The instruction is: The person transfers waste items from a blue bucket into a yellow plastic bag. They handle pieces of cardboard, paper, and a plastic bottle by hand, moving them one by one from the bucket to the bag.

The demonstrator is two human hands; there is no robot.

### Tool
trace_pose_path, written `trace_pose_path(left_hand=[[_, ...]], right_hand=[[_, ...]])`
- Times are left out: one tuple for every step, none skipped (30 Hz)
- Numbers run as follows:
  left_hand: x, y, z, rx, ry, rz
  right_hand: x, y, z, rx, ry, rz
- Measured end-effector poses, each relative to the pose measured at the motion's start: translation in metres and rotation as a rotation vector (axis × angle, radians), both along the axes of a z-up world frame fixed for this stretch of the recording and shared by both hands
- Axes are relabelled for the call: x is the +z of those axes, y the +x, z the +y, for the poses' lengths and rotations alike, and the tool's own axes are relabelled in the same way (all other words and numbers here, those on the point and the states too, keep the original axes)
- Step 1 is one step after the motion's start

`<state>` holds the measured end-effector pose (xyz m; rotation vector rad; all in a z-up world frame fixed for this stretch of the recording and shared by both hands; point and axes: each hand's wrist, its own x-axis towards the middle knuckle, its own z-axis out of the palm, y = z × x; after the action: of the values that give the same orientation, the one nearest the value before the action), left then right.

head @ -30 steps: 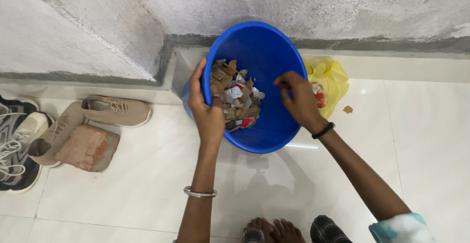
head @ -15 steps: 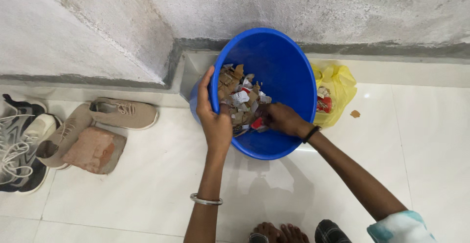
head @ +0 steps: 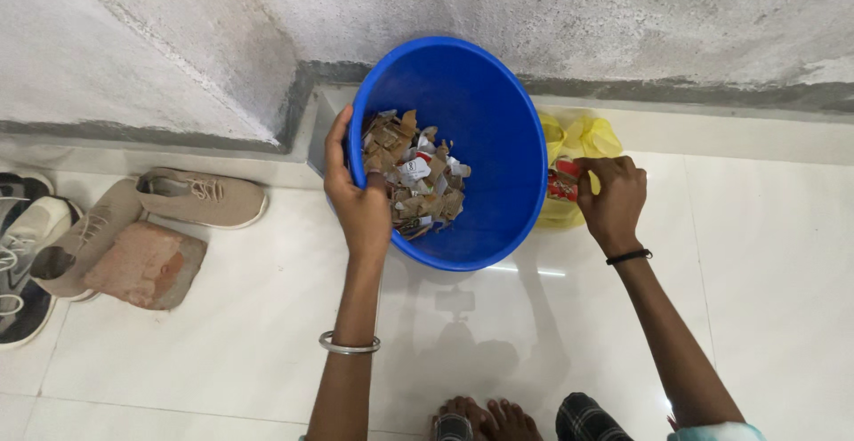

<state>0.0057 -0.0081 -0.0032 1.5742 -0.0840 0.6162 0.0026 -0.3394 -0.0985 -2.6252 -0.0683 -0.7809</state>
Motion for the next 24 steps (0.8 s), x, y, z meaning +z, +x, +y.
trace_pose_path(left_hand=[[0.000,0.000,0.000,-0.003,-0.003,0.009],[-0.001,0.000,0.000,-0.005,-0.006,0.019],[-0.001,0.000,-0.001,-0.008,-0.009,0.026],[-0.001,0.001,-0.003,-0.013,-0.013,0.017],[-0.001,0.001,-0.004,-0.016,-0.016,0.008],[-0.001,0.001,-0.005,-0.019,-0.020,0.000],[-0.001,0.001,-0.006,-0.009,0.009,0.008],[-0.002,0.000,-0.008,0.001,0.037,0.016],[-0.002,0.000,-0.010,0.010,0.065,0.023],[-0.002,0.000,-0.012,0.002,0.058,0.020],[-0.002,0.001,-0.014,-0.005,0.051,0.016],[-0.001,0.001,-0.016,-0.011,0.044,0.013],[0.000,0.000,-0.016,-0.030,0.033,0.008],[0.000,-0.001,-0.018,-0.049,0.023,0.004],[0.001,-0.001,-0.019,-0.069,0.010,0.000],[0.002,-0.003,-0.020,-0.076,0.010,0.005],[0.002,-0.004,-0.020,-0.085,0.012,0.010],[0.002,-0.005,-0.020,-0.094,0.013,0.016],[0.003,-0.006,-0.019,-0.097,0.017,0.019],[0.003,-0.006,-0.017,-0.100,0.020,0.022],[0.002,-0.006,-0.016,-0.103,0.023,0.025],[0.002,-0.006,-0.014,-0.088,0.035,0.029],[0.002,-0.006,-0.013,-0.075,0.048,0.032],[0.002,-0.006,-0.012,-0.061,0.061,0.036]], right_hand=[[-0.003,0.002,-0.002,0.005,-0.091,0.007],[-0.005,0.002,-0.004,0.009,-0.182,0.015],[-0.005,0.002,-0.005,0.018,-0.146,-0.003],[-0.004,0.002,-0.006,0.027,-0.110,-0.020],[-0.002,0.002,-0.004,0.038,-0.073,-0.036],[0.000,0.000,-0.002,0.030,-0.012,-0.049],[0.003,-0.002,0.001,0.023,0.048,-0.060],[0.007,-0.004,0.005,0.015,0.107,-0.071],[0.012,-0.006,0.009,0.036,0.144,-0.082],[0.017,-0.007,0.014,0.056,0.181,-0.093],[0.022,-0.008,0.020,0.077,0.220,-0.104],[0.027,-0.007,0.026,0.116,0.231,-0.106],[0.032,-0.005,0.033,0.157,0.244,-0.108],[0.035,-0.004,0.041,0.198,0.257,-0.111],[0.037,-0.002,0.049,0.242,0.268,-0.065],[0.037,0.000,0.058,0.287,0.278,-0.019],[0.036,0.002,0.067,0.330,0.289,0.026],[0.032,0.006,0.077,0.404,0.230,0.081],[0.028,0.011,0.087,0.476,0.171,0.134],[0.022,0.017,0.097,0.548,0.111,0.188],[0.014,0.023,0.108,0.684,0.077,0.246],[0.007,0.028,0.118,0.819,0.043,0.303],[-0.002,0.030,0.129,0.833,0.011,0.413],[-0.012,0.031,0.142,0.846,-0.022,0.522]])
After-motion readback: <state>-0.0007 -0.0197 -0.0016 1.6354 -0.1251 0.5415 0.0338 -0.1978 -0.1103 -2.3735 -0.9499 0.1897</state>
